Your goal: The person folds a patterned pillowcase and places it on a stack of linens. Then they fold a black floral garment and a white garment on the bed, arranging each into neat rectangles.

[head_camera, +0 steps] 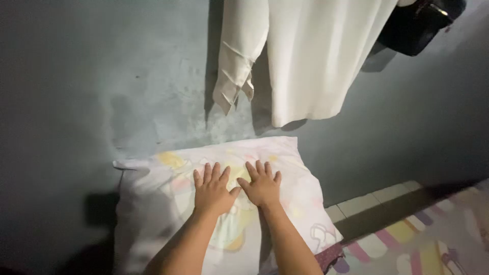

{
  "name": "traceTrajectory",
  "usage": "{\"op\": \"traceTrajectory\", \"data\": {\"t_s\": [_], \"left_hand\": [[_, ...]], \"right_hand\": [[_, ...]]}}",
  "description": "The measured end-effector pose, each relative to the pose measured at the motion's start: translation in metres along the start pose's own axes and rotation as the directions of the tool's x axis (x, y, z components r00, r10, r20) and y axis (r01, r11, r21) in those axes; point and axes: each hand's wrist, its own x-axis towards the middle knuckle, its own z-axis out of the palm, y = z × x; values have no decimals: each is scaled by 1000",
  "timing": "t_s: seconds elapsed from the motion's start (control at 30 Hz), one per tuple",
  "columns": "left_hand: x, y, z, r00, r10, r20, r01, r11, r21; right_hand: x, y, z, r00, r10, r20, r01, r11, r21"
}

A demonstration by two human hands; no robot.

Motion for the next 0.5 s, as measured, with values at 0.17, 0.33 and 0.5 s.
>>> {"op": "traceTrajectory", "data": {"t_s": [0.17,0.33,0.5], "left_hand": [[0,3,2,1000,-11,-24,11,999,32],[3,5,8,999,-37,-34,39,997,67],[1,5,9,994,-29,-105,35,997,62]], "right_hand": [[-4,11,8,995,-53,-79,55,998,21],[-26,26,14,988,-115,-106,118,993,24],[-65,51,13,992,-77,-99,85,993,82]]}}
